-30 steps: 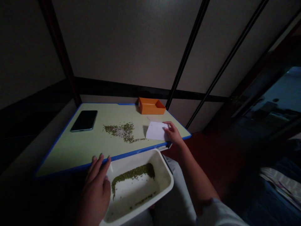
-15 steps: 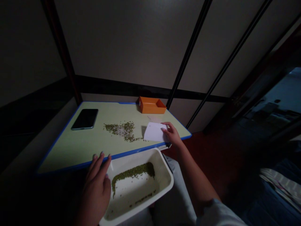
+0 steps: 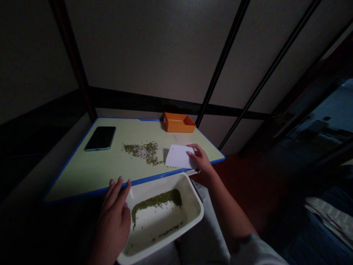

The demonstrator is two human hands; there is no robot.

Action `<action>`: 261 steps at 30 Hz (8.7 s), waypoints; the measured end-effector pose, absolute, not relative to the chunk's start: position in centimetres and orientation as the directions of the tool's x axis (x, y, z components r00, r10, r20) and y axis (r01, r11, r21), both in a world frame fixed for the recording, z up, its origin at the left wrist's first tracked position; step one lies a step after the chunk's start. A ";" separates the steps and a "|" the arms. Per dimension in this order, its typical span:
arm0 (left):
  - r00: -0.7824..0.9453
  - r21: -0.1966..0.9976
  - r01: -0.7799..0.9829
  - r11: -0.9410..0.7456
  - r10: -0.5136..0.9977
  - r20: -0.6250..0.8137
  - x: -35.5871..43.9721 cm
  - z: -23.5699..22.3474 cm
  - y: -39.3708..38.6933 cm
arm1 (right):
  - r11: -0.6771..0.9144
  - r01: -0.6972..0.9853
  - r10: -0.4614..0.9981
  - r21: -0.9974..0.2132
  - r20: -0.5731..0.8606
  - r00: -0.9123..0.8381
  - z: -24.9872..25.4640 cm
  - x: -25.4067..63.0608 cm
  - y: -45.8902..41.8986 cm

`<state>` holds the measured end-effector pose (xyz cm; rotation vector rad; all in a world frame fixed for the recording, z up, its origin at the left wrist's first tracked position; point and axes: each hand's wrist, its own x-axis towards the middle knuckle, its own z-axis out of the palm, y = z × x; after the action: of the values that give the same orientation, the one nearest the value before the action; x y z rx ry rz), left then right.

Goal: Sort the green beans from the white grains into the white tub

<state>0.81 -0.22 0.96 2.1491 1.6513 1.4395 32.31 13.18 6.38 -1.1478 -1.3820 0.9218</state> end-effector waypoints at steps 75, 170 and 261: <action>0.000 0.508 0.733 -0.452 0.747 0.665 0.8 0.5 -0.1 | 0.211 0.102 0.962 -0.972 0.225 0.153 6.3 31.6 12.3; -0.015 0.544 0.723 -0.425 0.778 0.628 0.9 1.2 -0.4 | 0.303 0.159 0.952 -0.940 0.304 -0.016 7.1 32.7 12.7; -0.010 0.552 0.720 -0.421 0.789 0.614 0.8 1.2 -0.5 | 0.275 0.166 0.928 -0.947 0.306 0.211 6.1 31.4 10.5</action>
<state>0.84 -0.46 1.21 2.1572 1.6478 1.4288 31.45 10.53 6.11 -1.1828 -1.2532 0.7527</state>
